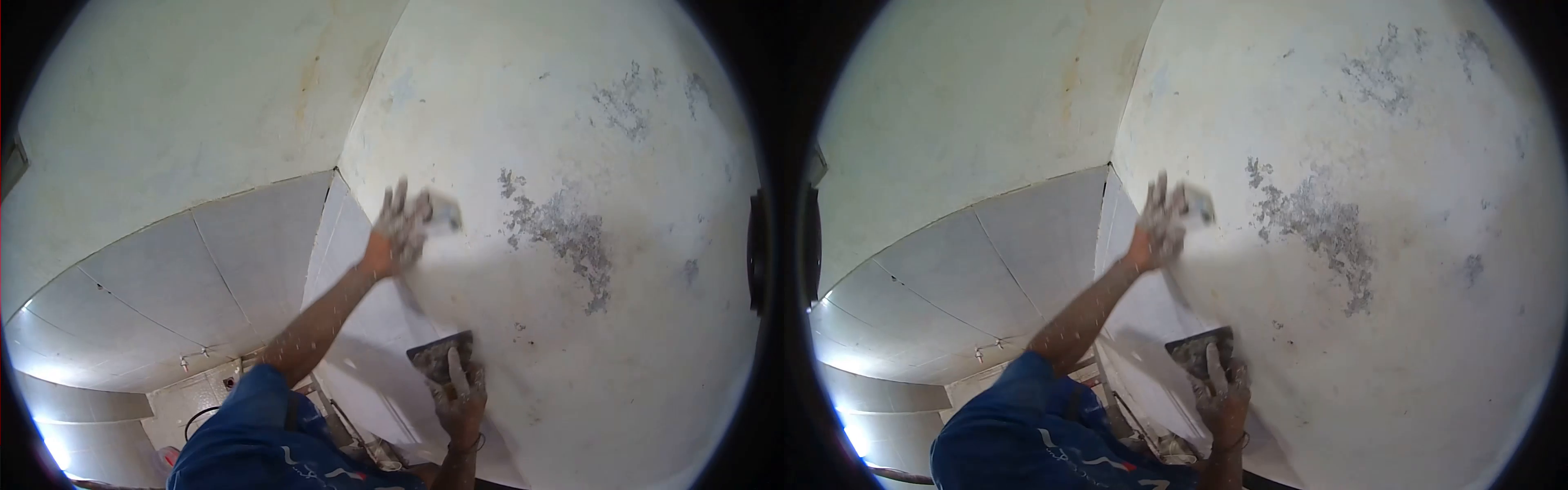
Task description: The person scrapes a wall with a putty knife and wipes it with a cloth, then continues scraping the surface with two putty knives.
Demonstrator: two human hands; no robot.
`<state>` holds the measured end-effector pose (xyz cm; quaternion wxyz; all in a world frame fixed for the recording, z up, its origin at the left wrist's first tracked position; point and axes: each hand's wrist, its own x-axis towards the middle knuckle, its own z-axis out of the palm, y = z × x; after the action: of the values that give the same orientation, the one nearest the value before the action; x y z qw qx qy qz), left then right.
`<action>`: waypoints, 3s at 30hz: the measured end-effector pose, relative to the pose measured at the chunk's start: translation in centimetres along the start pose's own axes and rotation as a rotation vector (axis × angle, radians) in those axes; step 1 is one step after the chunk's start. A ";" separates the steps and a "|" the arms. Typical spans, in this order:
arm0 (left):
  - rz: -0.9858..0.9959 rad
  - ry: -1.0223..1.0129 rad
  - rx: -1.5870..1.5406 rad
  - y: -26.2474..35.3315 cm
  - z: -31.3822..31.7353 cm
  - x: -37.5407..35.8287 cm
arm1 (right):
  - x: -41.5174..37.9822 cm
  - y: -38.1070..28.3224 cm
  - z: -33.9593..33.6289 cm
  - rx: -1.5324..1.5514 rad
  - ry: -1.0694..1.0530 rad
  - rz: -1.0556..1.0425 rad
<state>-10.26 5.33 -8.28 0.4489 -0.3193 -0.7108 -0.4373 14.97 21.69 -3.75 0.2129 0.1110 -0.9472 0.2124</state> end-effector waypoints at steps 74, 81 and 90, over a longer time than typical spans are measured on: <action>-0.805 0.129 -0.314 7.4 1.1 -6.8 | 9.0 -6.4 -3.6 -1.101 -0.309 -0.009; -0.709 0.109 -0.317 7.1 1.4 -7.2 | 10.3 -6.7 -4.1 -0.924 -0.245 -0.093; -0.728 0.109 -0.406 8.9 0.9 -6.3 | 10.6 -4.6 -3.0 -0.752 -0.312 -0.129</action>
<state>-0.57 9.49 -11.25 0.2298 -0.1056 -0.6518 -0.7150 8.07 17.71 5.11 0.1055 0.1156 -0.9708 -0.1817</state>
